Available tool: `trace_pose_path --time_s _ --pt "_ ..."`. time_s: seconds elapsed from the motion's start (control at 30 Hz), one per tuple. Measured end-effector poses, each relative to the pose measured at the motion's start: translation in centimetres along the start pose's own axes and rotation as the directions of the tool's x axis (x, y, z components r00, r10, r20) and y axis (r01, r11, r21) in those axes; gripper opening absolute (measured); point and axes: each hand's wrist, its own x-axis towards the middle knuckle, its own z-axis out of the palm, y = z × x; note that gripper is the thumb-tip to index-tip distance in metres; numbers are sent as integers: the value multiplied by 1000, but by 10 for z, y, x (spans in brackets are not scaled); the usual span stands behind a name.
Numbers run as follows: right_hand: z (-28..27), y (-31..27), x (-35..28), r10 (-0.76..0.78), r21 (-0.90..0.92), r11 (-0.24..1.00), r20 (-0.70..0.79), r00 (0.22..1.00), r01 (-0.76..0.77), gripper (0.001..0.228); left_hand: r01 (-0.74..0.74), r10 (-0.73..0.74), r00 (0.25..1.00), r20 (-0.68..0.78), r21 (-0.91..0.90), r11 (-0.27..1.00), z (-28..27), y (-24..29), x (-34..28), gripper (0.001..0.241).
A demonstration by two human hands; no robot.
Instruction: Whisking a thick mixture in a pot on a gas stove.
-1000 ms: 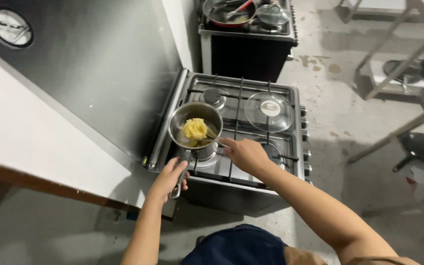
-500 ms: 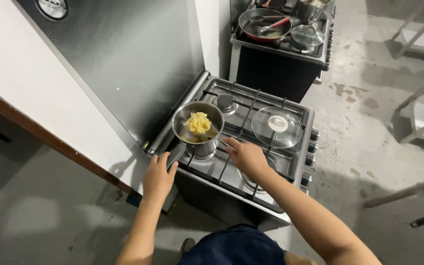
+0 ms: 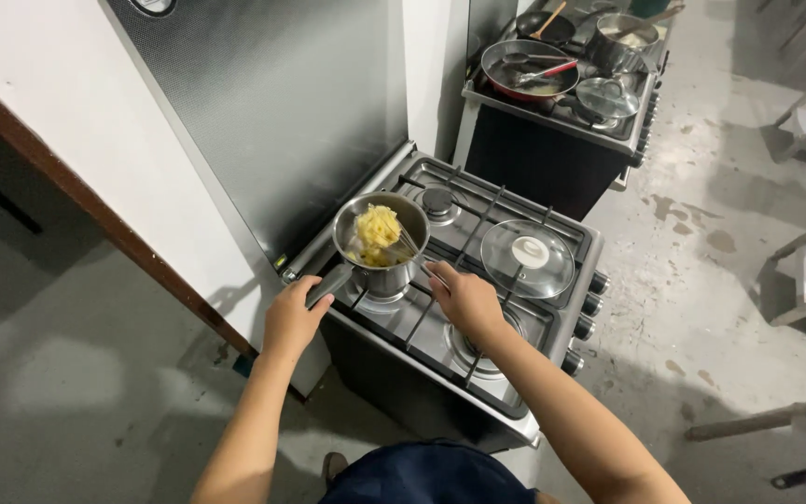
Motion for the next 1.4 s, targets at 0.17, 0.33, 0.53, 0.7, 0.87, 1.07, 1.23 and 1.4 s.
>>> trace_pose_path --time_s 0.17,0.33,0.53,0.7,0.87,1.07,1.23,1.4 --pt "-16 -5 34 25 -96 995 104 994 -15 28 -12 12 1000 4 -17 1000 -1 0 -1 35" --pt "-51 -30 68 -55 -159 985 121 991 74 28 56 -52 996 77 -45 997 -5 4 1 34" --pt "-72 -42 109 -197 6 980 53 979 197 23 89 -86 992 89 -33 996 -7 2 4 38" --pt "-44 -65 132 -97 200 974 -44 994 104 30 3 -1 999 44 -59 998 -3 0 1 37" --pt "19 -47 159 18 348 936 -189 982 50 31 -3 9 997 75 -83 997 -3 -5 3 37" --pt "39 -36 156 52 820 463 -404 913 336 24 -3 14 998 60 -166 986 5 -8 1 35" --pt "39 -58 161 238 841 518 -318 918 157 34 -125 130 991 18 -185 975 2 -6 0 31" --pt "44 -50 168 178 851 488 -312 933 192 46 -17 37 992 125 -162 987 2 -2 -2 31"
